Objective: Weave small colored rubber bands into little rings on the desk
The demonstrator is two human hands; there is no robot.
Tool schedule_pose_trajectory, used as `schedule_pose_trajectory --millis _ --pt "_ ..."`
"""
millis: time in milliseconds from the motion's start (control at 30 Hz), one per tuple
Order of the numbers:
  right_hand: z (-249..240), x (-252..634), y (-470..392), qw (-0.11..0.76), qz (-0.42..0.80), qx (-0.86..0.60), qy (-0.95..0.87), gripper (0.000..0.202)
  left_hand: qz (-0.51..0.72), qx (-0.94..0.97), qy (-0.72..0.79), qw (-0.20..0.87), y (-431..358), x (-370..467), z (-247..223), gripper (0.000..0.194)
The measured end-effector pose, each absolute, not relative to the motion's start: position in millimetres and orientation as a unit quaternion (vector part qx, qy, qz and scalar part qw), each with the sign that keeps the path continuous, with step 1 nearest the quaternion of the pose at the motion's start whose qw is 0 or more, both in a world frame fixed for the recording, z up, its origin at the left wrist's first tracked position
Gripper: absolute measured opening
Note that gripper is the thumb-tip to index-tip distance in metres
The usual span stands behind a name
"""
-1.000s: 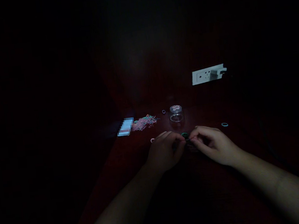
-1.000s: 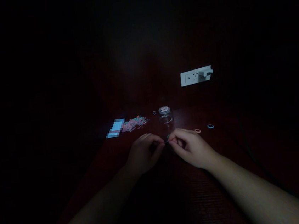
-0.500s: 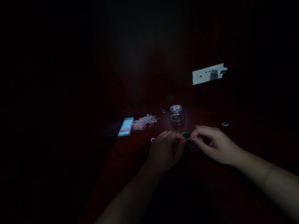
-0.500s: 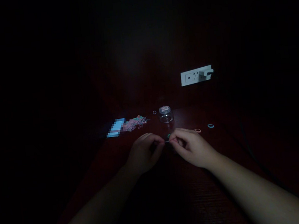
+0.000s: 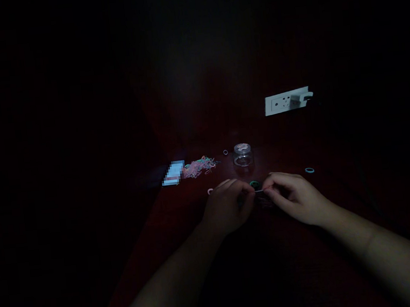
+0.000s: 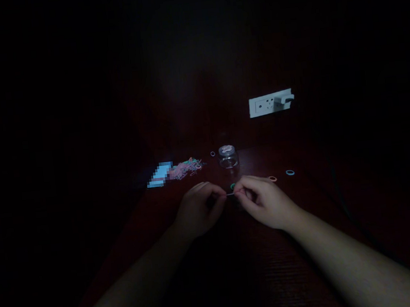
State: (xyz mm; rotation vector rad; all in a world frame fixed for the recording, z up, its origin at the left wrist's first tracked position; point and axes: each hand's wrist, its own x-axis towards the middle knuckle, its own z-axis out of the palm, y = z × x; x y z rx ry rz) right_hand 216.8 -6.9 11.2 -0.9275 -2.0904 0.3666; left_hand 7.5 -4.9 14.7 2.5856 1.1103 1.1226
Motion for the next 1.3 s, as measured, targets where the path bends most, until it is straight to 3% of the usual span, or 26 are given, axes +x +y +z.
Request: schedule_pose_trajectory --millis 800,1300 --pt "8.5 218.9 -5.2 0.401 0.146 -0.365 -0.828 0.009 0.368 0.853 0.365 0.063 -5.4 7.4 15.0 0.013" --pt "10.6 220.0 -6.2 0.393 0.140 -0.373 -0.829 0.015 0.371 0.856 0.356 0.055 -4.5 7.4 13.0 0.009"
